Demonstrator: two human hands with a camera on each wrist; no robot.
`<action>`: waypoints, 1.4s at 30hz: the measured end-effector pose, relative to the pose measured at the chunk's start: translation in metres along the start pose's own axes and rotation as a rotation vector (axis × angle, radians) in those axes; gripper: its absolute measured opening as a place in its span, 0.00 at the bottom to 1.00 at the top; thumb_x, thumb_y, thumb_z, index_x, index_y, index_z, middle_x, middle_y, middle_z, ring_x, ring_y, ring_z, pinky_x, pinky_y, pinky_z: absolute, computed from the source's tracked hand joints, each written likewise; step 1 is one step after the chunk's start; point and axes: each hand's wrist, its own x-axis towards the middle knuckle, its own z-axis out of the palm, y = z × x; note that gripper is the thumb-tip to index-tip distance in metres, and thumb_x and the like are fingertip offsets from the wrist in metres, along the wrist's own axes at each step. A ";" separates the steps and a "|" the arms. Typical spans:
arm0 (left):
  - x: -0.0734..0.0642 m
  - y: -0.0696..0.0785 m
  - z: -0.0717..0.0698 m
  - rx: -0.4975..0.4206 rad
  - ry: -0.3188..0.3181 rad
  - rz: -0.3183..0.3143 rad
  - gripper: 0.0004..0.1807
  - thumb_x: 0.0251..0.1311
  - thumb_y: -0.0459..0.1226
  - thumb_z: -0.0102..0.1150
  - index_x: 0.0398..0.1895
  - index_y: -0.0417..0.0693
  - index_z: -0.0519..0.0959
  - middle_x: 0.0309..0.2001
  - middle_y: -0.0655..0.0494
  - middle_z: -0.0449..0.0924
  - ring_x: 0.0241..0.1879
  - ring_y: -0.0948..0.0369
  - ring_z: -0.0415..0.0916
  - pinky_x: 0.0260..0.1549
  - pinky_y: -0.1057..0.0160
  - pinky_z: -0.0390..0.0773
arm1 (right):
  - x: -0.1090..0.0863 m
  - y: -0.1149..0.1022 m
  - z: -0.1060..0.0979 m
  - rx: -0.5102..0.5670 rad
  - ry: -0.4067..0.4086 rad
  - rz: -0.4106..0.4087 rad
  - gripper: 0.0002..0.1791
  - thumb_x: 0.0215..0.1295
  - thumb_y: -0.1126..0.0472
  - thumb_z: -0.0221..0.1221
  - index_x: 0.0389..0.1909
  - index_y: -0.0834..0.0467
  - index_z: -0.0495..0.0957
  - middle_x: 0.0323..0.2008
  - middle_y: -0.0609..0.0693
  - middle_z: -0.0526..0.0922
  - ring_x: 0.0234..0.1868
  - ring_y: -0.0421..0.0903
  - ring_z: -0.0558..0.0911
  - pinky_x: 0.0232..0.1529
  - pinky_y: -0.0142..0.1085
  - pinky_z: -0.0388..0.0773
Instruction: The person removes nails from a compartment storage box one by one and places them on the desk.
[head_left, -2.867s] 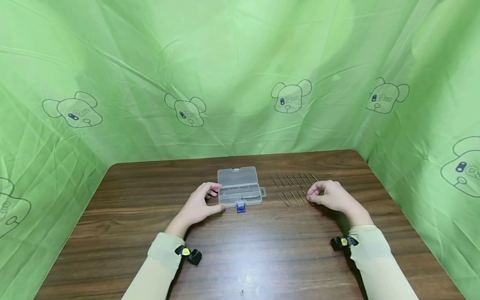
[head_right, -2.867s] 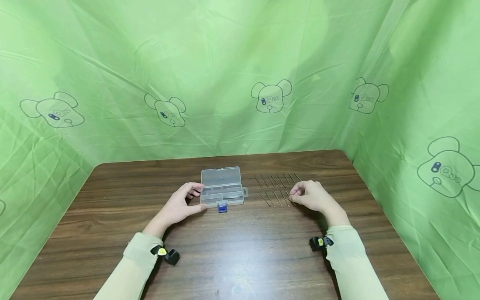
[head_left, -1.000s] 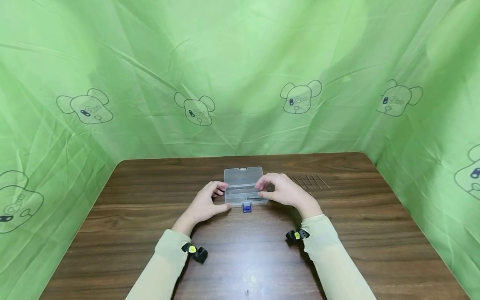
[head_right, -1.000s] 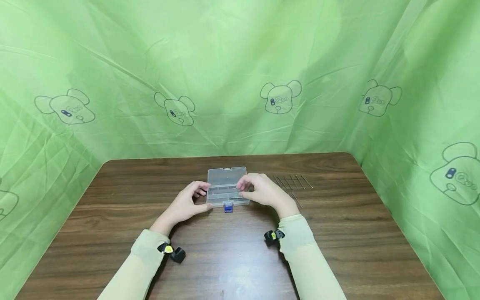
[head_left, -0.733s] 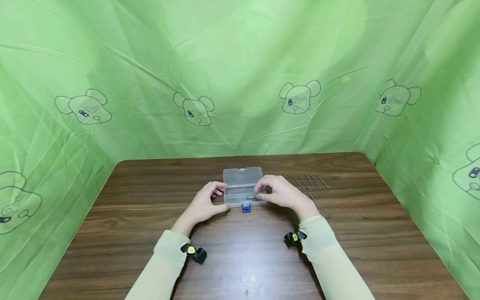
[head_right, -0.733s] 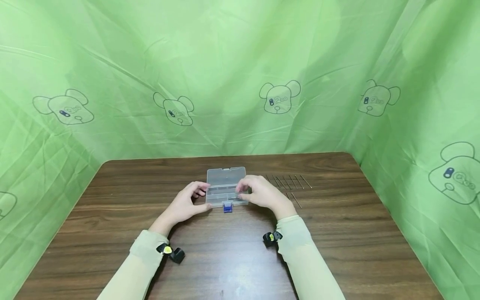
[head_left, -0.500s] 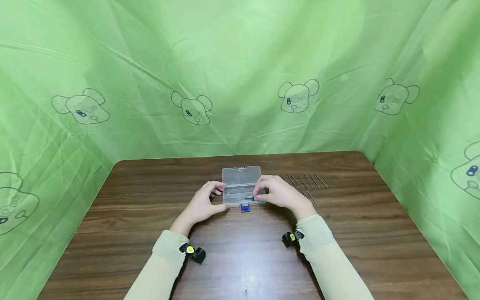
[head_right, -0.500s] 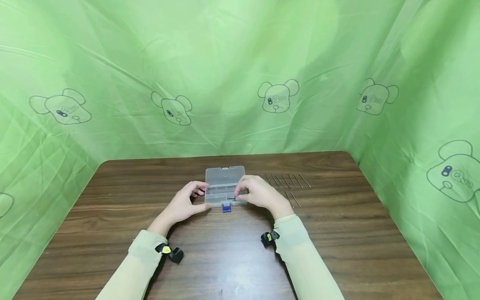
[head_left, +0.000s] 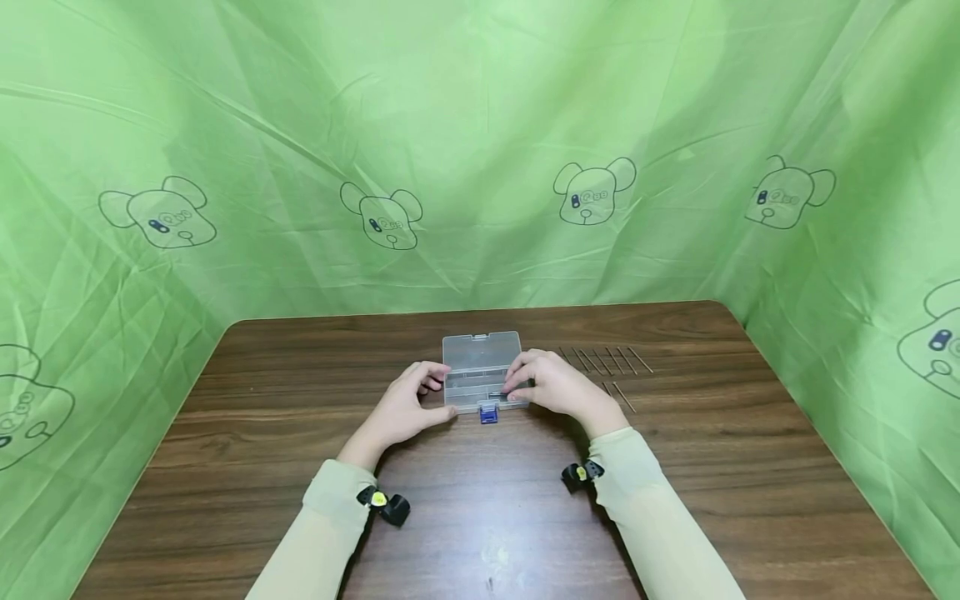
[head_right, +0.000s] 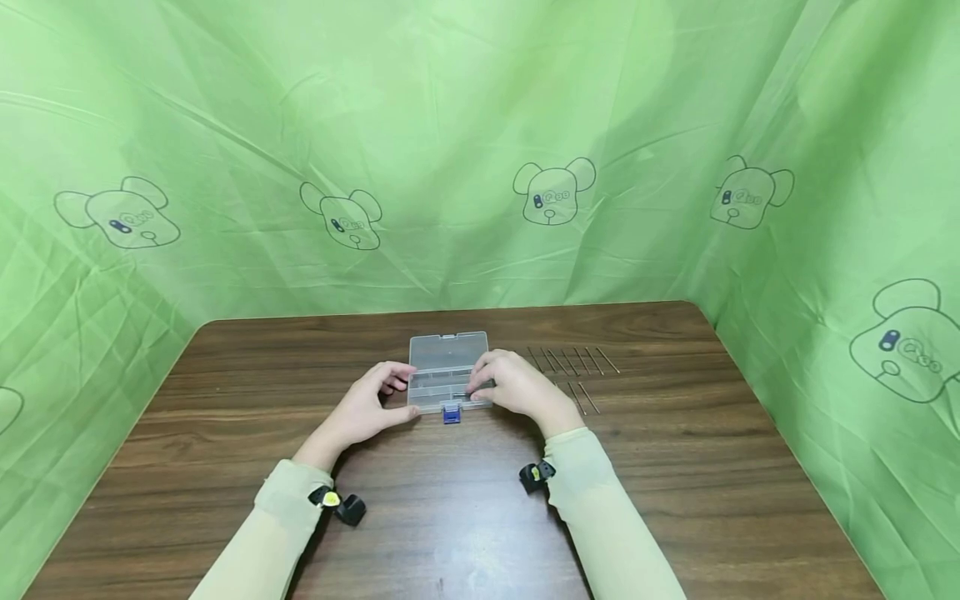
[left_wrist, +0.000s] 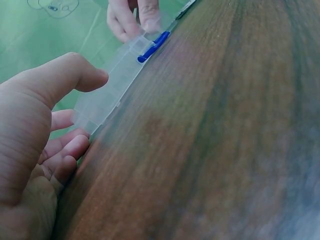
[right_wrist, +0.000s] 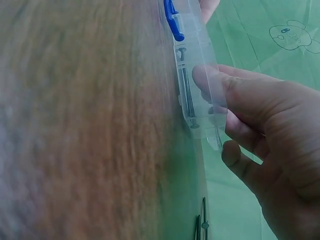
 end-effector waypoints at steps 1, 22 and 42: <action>0.000 0.000 0.000 -0.001 0.000 -0.001 0.36 0.56 0.39 0.84 0.68 0.44 0.79 0.56 0.52 0.81 0.53 0.55 0.81 0.58 0.48 0.80 | 0.000 0.000 0.000 0.002 -0.002 0.000 0.06 0.66 0.61 0.76 0.43 0.54 0.95 0.47 0.46 0.88 0.54 0.49 0.85 0.63 0.47 0.81; -0.001 -0.001 0.000 -0.001 0.001 -0.010 0.36 0.56 0.39 0.84 0.68 0.45 0.79 0.55 0.53 0.81 0.53 0.56 0.80 0.58 0.48 0.80 | 0.005 -0.001 0.001 -0.055 -0.046 0.027 0.04 0.67 0.60 0.75 0.39 0.55 0.94 0.48 0.46 0.89 0.57 0.51 0.83 0.67 0.52 0.76; 0.000 -0.001 0.001 0.002 0.000 -0.002 0.36 0.56 0.40 0.84 0.67 0.44 0.79 0.57 0.51 0.81 0.53 0.55 0.80 0.58 0.48 0.80 | 0.005 -0.002 0.000 -0.048 -0.068 0.044 0.03 0.66 0.59 0.75 0.36 0.54 0.93 0.47 0.46 0.89 0.56 0.51 0.82 0.69 0.53 0.74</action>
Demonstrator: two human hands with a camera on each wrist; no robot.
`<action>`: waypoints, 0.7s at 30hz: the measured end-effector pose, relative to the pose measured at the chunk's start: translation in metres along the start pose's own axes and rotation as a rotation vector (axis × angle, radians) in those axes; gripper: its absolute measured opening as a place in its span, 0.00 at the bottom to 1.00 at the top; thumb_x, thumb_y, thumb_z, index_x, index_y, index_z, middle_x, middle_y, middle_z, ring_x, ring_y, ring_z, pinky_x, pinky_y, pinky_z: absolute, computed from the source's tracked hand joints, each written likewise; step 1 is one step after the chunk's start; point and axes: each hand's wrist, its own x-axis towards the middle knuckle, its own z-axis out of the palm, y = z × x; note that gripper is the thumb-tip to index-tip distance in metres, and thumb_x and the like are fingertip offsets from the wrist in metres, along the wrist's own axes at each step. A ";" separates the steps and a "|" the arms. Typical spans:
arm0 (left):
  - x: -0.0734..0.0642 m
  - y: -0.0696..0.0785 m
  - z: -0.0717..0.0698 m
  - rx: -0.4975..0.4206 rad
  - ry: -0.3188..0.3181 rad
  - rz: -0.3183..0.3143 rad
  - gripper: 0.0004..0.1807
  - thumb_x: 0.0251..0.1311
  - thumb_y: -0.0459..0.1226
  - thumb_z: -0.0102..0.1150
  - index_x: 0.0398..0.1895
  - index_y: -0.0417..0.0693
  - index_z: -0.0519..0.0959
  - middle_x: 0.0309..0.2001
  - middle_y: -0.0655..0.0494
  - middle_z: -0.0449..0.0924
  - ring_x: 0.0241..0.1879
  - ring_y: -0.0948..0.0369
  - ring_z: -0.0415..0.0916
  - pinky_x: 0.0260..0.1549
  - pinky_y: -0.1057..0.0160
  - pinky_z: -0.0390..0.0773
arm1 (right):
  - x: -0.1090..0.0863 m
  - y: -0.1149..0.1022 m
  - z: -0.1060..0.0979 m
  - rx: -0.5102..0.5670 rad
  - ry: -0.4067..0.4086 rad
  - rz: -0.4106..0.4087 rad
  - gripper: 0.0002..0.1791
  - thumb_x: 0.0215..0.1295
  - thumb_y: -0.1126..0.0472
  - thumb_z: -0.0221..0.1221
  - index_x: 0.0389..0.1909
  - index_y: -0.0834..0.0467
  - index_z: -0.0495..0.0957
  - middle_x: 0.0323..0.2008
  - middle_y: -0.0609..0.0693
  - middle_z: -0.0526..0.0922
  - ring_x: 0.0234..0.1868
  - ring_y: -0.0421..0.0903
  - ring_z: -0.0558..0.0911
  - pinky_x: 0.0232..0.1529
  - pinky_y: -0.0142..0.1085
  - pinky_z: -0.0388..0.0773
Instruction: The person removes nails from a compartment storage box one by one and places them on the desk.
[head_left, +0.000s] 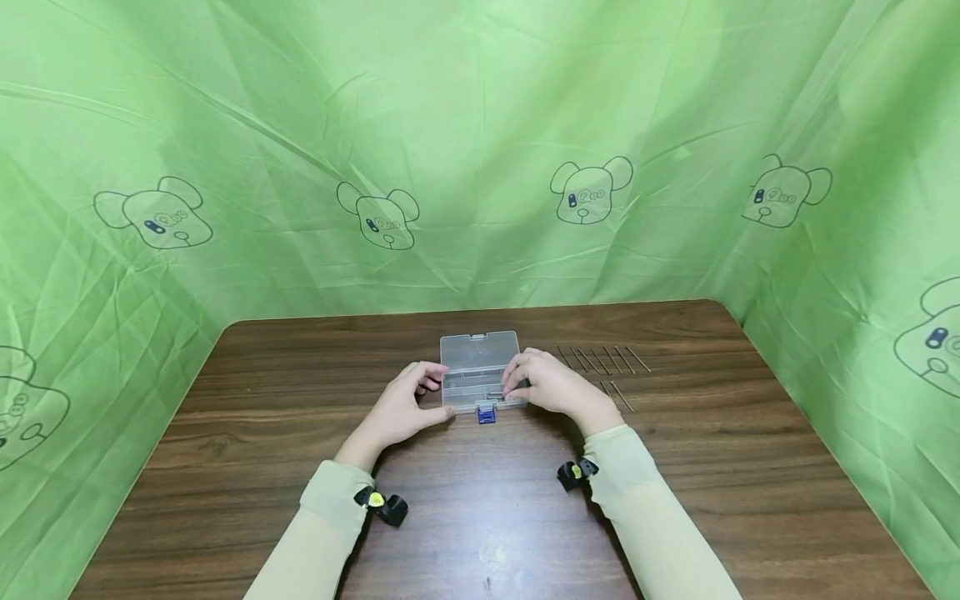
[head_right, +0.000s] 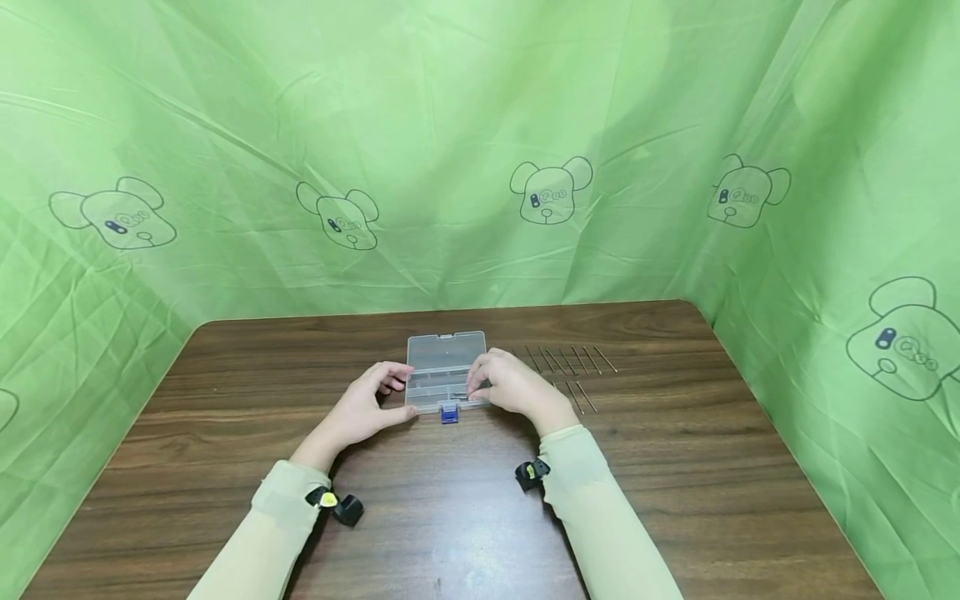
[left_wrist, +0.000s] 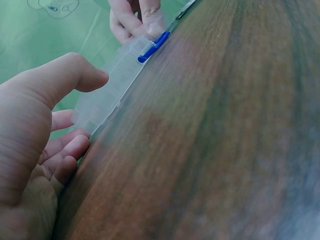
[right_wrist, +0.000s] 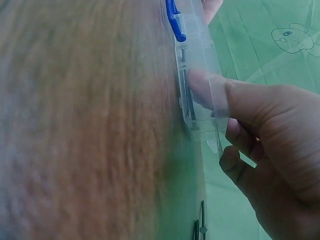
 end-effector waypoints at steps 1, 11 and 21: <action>0.000 0.000 0.000 -0.001 -0.001 -0.001 0.36 0.56 0.40 0.84 0.68 0.44 0.79 0.57 0.51 0.81 0.53 0.55 0.80 0.58 0.48 0.80 | 0.000 0.000 0.000 -0.003 -0.001 -0.002 0.03 0.66 0.59 0.75 0.36 0.54 0.93 0.47 0.46 0.89 0.55 0.51 0.82 0.69 0.53 0.74; -0.001 -0.003 0.001 0.002 0.004 -0.003 0.35 0.58 0.42 0.84 0.68 0.47 0.79 0.57 0.53 0.81 0.54 0.56 0.80 0.57 0.48 0.80 | 0.000 -0.001 0.003 -0.053 0.034 -0.035 0.05 0.64 0.57 0.77 0.38 0.54 0.94 0.46 0.46 0.90 0.54 0.49 0.83 0.67 0.48 0.76; 0.000 -0.002 0.001 0.003 -0.001 -0.011 0.36 0.57 0.41 0.84 0.68 0.47 0.79 0.58 0.52 0.81 0.54 0.56 0.80 0.58 0.48 0.80 | 0.001 -0.002 0.004 -0.056 0.052 -0.054 0.05 0.64 0.58 0.77 0.38 0.53 0.95 0.45 0.45 0.90 0.53 0.49 0.82 0.63 0.46 0.78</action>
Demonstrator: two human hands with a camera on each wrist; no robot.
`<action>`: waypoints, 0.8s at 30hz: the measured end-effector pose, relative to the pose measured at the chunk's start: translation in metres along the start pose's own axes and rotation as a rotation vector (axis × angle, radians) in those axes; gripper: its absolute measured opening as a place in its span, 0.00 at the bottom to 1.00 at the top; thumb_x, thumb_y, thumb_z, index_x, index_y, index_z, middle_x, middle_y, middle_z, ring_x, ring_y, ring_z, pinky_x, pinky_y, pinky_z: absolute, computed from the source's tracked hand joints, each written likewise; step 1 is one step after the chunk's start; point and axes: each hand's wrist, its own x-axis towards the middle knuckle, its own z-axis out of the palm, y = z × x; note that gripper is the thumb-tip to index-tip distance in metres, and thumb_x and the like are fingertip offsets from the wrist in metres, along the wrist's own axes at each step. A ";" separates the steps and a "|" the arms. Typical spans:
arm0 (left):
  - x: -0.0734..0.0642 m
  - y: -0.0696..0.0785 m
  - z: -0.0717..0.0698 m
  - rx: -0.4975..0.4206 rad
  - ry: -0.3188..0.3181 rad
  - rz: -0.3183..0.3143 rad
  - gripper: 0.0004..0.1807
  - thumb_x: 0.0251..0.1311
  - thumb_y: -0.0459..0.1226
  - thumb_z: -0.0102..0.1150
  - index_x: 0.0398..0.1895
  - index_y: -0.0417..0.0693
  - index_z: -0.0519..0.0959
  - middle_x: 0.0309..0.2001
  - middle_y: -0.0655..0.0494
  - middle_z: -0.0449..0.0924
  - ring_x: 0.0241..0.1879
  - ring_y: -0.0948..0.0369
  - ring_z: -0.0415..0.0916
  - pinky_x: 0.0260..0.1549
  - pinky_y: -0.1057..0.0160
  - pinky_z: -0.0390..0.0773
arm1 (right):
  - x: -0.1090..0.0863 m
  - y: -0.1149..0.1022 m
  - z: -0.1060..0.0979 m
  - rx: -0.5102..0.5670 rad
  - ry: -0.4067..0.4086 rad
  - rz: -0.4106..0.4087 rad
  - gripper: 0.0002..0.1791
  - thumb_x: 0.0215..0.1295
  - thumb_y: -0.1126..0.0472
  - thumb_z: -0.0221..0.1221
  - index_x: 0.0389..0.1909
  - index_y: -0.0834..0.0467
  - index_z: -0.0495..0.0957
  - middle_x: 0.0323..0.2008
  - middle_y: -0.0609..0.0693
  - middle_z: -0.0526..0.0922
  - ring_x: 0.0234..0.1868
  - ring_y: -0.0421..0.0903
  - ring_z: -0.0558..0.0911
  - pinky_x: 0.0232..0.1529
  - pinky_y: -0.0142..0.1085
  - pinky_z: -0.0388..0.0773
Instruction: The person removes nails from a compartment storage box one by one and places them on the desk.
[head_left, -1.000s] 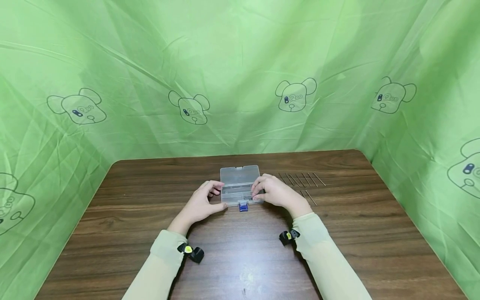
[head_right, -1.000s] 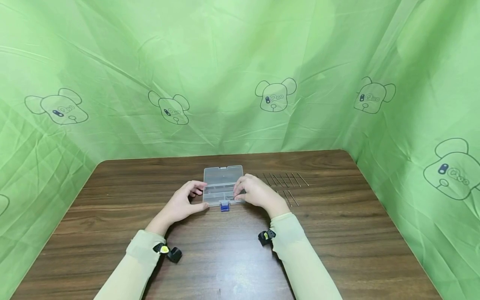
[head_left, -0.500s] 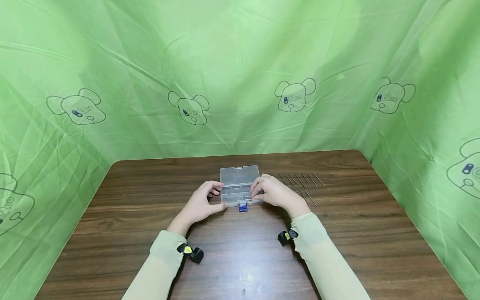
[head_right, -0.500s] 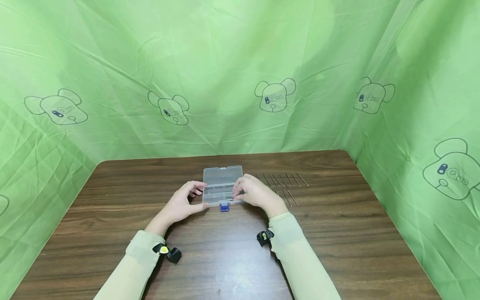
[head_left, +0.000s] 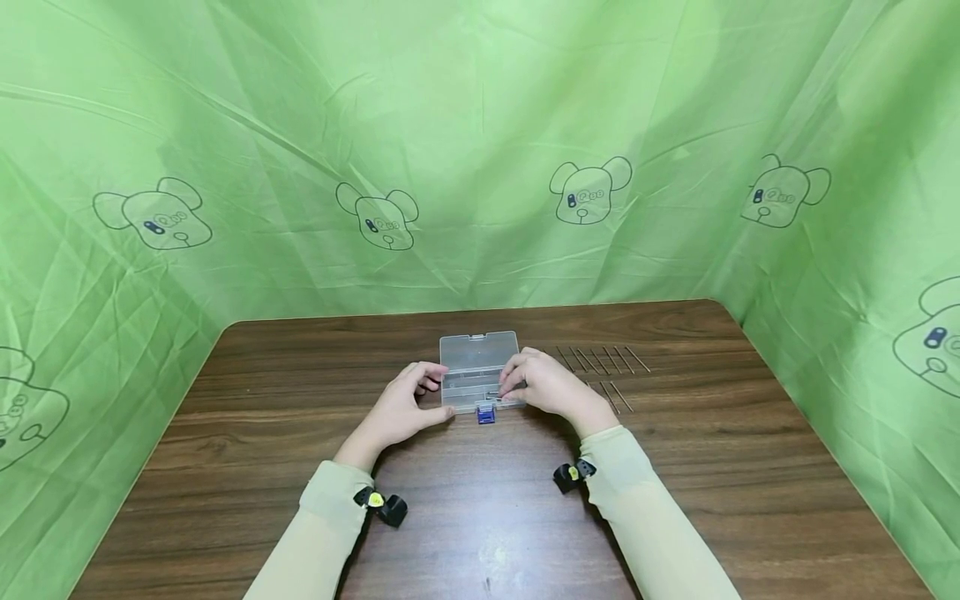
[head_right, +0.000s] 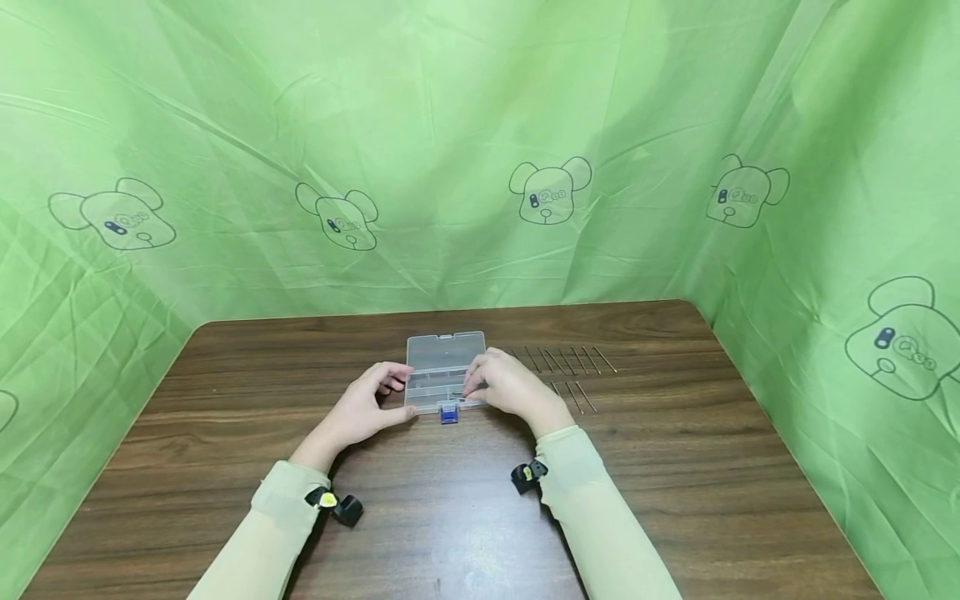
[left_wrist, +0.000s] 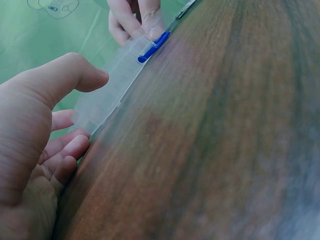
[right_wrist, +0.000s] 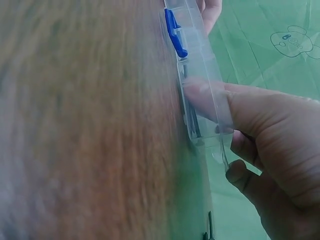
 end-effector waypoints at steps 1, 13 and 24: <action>0.000 0.000 0.000 0.000 0.000 -0.001 0.36 0.57 0.41 0.84 0.68 0.47 0.79 0.58 0.52 0.81 0.54 0.56 0.80 0.58 0.48 0.80 | 0.000 0.000 0.000 -0.004 -0.001 -0.001 0.04 0.64 0.58 0.77 0.38 0.53 0.95 0.45 0.45 0.90 0.53 0.49 0.82 0.63 0.46 0.78; 0.000 0.001 -0.001 -0.007 0.004 0.000 0.36 0.56 0.39 0.84 0.68 0.46 0.79 0.57 0.51 0.81 0.53 0.55 0.80 0.57 0.48 0.80 | 0.001 0.000 0.001 -0.002 -0.062 0.019 0.05 0.72 0.58 0.71 0.42 0.54 0.93 0.50 0.46 0.89 0.56 0.49 0.86 0.68 0.50 0.77; 0.000 0.000 0.000 -0.005 0.002 0.004 0.35 0.57 0.41 0.84 0.68 0.46 0.79 0.58 0.52 0.81 0.53 0.55 0.81 0.57 0.48 0.80 | -0.004 0.003 -0.005 0.168 0.010 0.035 0.03 0.74 0.59 0.71 0.43 0.53 0.91 0.50 0.46 0.89 0.56 0.47 0.87 0.65 0.46 0.80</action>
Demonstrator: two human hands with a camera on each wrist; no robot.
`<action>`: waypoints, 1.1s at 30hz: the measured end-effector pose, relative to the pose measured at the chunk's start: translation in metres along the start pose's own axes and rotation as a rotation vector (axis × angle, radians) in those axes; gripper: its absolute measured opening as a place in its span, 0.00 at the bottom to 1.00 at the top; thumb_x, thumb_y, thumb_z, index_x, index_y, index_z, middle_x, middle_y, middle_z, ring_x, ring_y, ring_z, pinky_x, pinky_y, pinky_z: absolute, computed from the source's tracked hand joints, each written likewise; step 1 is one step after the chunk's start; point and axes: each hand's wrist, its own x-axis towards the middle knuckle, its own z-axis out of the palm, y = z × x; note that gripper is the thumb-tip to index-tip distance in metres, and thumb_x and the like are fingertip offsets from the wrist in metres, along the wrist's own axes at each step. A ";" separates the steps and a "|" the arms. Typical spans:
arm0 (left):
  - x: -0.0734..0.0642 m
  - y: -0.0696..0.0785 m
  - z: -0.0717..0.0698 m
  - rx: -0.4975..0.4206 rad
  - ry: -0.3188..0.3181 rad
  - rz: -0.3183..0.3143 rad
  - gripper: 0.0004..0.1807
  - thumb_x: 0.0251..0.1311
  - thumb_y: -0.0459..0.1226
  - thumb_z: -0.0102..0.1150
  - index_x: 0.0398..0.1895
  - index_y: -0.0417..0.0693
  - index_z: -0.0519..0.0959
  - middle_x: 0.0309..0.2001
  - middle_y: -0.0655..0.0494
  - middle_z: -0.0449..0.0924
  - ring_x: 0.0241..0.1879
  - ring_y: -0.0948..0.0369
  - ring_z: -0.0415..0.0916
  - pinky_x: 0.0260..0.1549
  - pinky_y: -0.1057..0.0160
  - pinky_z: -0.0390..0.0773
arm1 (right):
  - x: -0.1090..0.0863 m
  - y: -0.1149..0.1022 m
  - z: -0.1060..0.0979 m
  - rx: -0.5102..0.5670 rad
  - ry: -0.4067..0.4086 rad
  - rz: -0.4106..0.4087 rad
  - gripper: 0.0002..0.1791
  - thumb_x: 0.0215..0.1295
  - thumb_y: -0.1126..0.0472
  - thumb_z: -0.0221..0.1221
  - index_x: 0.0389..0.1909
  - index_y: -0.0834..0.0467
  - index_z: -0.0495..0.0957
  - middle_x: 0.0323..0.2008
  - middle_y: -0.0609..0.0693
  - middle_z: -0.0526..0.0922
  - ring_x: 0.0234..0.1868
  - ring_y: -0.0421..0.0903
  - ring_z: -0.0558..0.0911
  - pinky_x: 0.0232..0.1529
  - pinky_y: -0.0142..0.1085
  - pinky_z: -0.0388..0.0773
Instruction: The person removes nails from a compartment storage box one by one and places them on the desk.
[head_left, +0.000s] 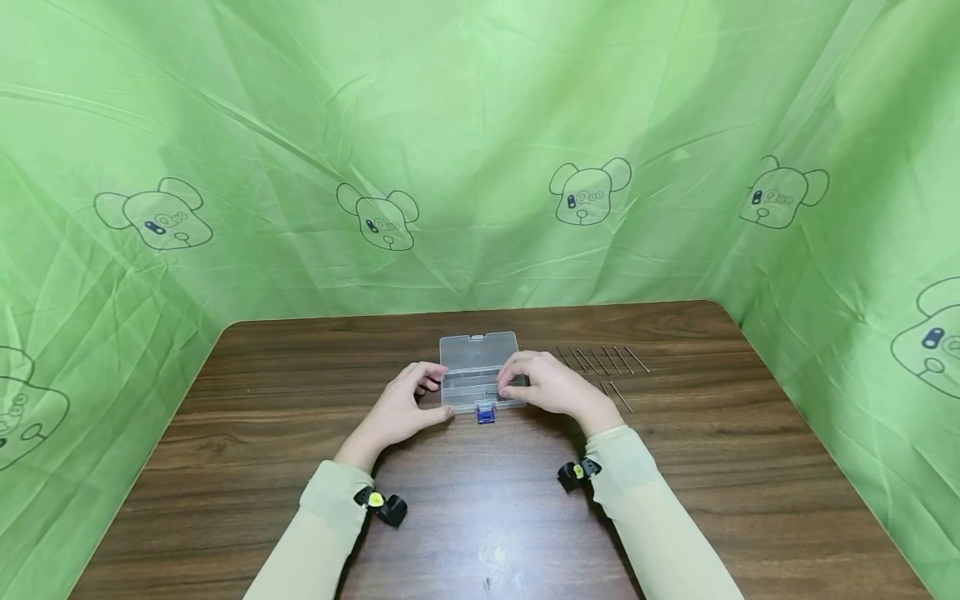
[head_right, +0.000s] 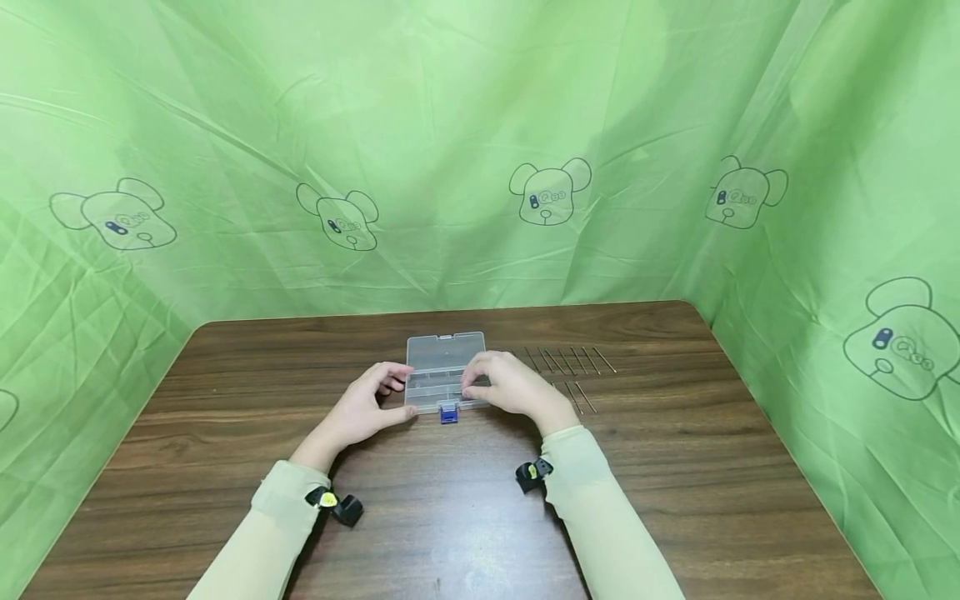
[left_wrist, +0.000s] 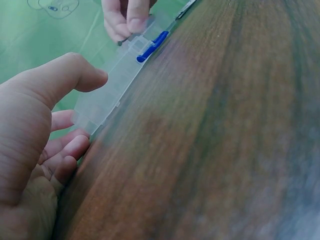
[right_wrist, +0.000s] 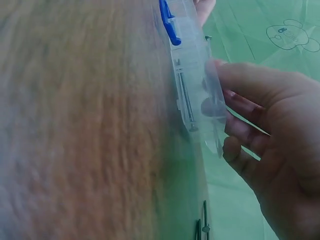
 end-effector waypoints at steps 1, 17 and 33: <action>0.000 0.000 0.000 -0.001 -0.001 -0.002 0.36 0.57 0.41 0.84 0.68 0.47 0.79 0.58 0.52 0.81 0.54 0.55 0.81 0.57 0.48 0.80 | 0.000 0.000 -0.001 0.015 0.006 0.005 0.03 0.75 0.59 0.71 0.43 0.53 0.90 0.50 0.46 0.89 0.56 0.47 0.87 0.65 0.46 0.81; 0.001 0.000 0.000 -0.001 -0.006 -0.003 0.36 0.57 0.41 0.84 0.68 0.47 0.79 0.57 0.53 0.80 0.54 0.56 0.80 0.58 0.48 0.79 | -0.002 -0.002 -0.004 0.071 0.051 0.034 0.04 0.72 0.60 0.70 0.43 0.54 0.86 0.43 0.44 0.88 0.47 0.50 0.87 0.54 0.49 0.84; -0.001 0.001 0.000 -0.002 -0.006 -0.004 0.36 0.58 0.41 0.83 0.69 0.46 0.79 0.59 0.52 0.80 0.54 0.55 0.80 0.58 0.48 0.80 | -0.012 -0.010 -0.027 0.128 0.227 0.076 0.04 0.72 0.59 0.71 0.43 0.47 0.87 0.47 0.42 0.87 0.51 0.50 0.82 0.52 0.51 0.79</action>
